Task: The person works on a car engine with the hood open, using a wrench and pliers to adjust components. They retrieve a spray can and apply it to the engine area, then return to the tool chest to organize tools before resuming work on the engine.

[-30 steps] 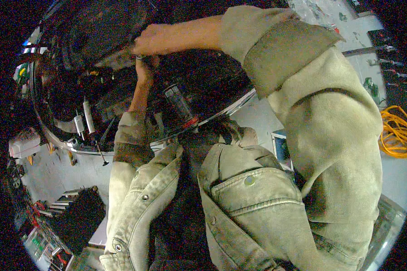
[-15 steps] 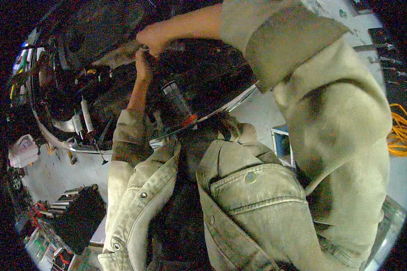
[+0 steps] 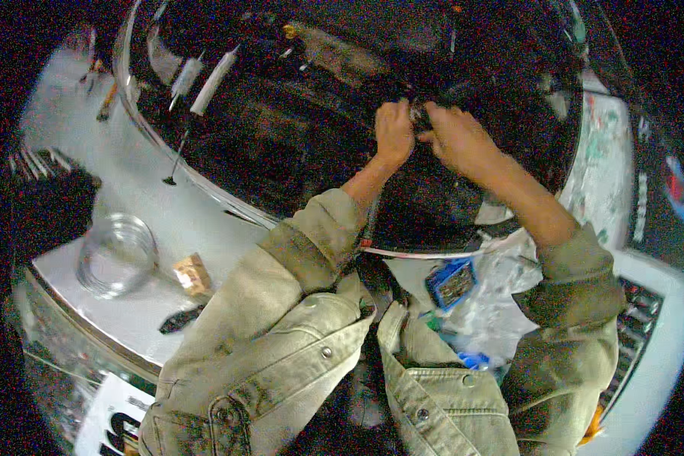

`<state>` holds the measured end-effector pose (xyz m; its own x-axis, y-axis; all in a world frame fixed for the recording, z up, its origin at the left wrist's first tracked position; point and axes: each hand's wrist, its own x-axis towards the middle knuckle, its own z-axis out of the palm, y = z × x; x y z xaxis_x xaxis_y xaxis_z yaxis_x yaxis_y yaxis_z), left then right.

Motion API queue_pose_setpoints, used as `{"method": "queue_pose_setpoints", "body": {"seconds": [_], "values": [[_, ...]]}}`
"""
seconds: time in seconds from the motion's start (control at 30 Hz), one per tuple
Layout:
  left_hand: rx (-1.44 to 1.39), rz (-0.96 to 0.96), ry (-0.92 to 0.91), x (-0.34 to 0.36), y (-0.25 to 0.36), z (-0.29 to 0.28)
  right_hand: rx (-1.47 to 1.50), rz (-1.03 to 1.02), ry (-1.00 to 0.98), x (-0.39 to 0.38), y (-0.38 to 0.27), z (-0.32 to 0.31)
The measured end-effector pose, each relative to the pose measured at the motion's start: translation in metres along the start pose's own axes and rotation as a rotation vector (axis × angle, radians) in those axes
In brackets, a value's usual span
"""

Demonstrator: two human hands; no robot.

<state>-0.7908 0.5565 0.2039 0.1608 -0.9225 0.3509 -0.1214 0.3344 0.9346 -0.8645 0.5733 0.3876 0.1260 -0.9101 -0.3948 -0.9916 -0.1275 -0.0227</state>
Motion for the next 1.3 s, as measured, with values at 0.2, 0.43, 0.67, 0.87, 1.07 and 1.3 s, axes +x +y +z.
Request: {"method": "queue_pose_setpoints", "body": {"seconds": [0.2, 0.43, 0.67, 0.87, 1.07, 1.3], "values": [[-0.116, -0.289, -0.132, 0.004, 0.024, -0.010, 0.039, -0.033, -0.117, 0.010, 0.006, -0.015], [-0.129, 0.004, -0.028, 0.009, 0.019, -0.014, -0.365, -0.197, -0.101, 0.013, -0.014, -0.027], [-0.029, -0.067, -0.215, 0.007, 0.011, -0.016, 0.285, 0.201, -0.326, 0.015, -0.005, -0.025], [0.055, 0.170, -0.156, -0.002, -0.004, -0.013, -0.553, -0.500, -0.181, 0.026, -0.001, -0.039], [-0.113, -0.104, -0.372, 0.005, -0.002, -0.021, -0.613, -0.729, -0.066, 0.043, 0.019, -0.043], [-0.086, 0.040, -0.206, 0.016, 0.004, -0.031, -0.262, -0.209, -0.078, 0.026, 0.007, 0.001]]}}
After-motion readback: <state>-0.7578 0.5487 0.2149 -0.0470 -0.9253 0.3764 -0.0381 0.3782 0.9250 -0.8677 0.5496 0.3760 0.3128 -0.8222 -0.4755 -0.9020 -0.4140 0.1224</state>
